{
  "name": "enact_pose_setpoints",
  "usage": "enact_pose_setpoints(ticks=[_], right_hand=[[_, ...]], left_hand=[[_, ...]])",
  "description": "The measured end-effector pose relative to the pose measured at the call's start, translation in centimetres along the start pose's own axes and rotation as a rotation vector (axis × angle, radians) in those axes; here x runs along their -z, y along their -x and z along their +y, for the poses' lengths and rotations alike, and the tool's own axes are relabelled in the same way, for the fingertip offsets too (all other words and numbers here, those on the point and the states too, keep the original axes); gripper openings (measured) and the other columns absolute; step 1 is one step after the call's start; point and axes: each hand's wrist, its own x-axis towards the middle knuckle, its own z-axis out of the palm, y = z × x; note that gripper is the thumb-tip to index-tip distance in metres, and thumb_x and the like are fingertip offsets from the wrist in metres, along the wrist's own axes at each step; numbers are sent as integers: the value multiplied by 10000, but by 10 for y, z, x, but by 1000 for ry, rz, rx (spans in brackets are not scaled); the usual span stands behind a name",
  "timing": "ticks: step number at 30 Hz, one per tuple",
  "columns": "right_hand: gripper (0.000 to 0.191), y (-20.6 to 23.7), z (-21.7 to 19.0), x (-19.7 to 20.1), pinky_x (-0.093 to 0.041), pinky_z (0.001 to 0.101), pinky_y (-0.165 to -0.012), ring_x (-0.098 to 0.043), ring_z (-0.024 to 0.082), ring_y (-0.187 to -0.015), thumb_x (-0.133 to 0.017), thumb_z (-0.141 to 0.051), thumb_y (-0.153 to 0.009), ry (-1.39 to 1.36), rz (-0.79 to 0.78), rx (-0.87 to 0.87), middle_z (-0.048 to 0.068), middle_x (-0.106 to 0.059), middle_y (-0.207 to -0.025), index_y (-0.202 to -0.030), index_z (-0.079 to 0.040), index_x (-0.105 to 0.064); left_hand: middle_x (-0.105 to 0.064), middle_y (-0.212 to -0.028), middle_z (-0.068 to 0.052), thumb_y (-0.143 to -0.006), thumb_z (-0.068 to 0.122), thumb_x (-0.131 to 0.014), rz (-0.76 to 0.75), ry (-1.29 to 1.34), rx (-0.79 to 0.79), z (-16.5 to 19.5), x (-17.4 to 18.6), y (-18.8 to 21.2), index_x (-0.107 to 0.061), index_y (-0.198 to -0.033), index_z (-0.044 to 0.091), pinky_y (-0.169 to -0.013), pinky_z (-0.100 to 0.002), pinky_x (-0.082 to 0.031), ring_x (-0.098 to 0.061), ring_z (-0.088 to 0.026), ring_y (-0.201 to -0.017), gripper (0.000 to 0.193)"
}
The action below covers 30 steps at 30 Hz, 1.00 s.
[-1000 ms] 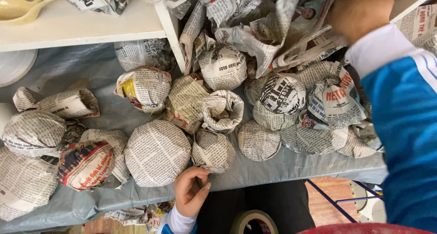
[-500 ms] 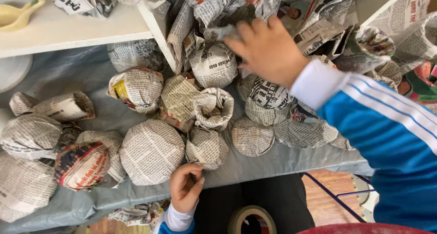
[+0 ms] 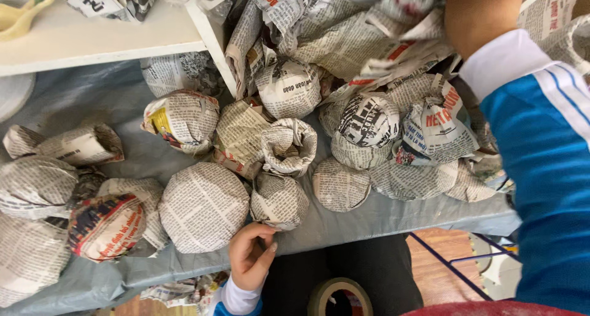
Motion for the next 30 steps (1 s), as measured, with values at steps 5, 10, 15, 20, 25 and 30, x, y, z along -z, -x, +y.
enact_pose_setpoints(ticks=[5, 10, 15, 20, 25, 30], right_hand=[[209, -13, -69, 54, -462, 424, -763, -673, 256, -939, -612, -221, -944, 88, -188, 73, 77, -721, -948, -1014, -126, -785], [255, -45, -154, 113, -439, 457, -817, -638, 281, -1011, -617, -252, -915, -241, 21, 300, 90, -701, -1005, -1030, -98, -786], [205, -69, -151, 90, -458, 541, -915, -641, 312, -1066, -638, -206, -831, -447, -14, 225, 67, -715, -1047, -965, -200, -792], [226, -65, -121, 54, -515, 504, -850, -665, 287, -1082, -640, -202, -868, -395, -165, 276, 82, -746, -1050, -1016, -160, -806], [211, -55, -66, 35, -528, 499, -865, -687, 334, -1059, -654, -235, -947, -437, 189, 33, 122, -748, -1086, -1070, -132, -791], [275, -35, -22, 27, -526, 513, -707, -712, 341, -892, -650, -358, -1022, -393, 262, 3, 115, -748, -976, -1004, -122, -790]], left_hand=[[-630, -974, -110, -781, -113, -627, 0, -49, 20, 4, 0, 2, -640, -1118, -50, -706, -269, -444, -541, -143, -779, 343], [-605, -934, -100, -797, -105, -646, 19, -46, 35, 3, 3, 5, -653, -1121, -54, -708, -268, -439, -543, -149, -783, 329], [-633, -998, -145, -797, -120, -630, 2, 5, -54, -13, 8, 5, -632, -1117, -71, -747, -285, -454, -546, -160, -801, 324], [-613, -937, -127, -773, -137, -651, -26, 29, -13, -33, 21, 12, -658, -1128, -94, -721, -285, -436, -542, -156, -781, 357], [-614, -938, -122, -768, -138, -652, -54, 71, -117, -48, 22, 7, -651, -1144, -91, -720, -275, -431, -543, -146, -780, 379], [-620, -953, -126, -758, -124, -637, 12, -2, -39, -32, 14, 12, -646, -1114, -78, -729, -275, -464, -561, -156, -802, 359]])
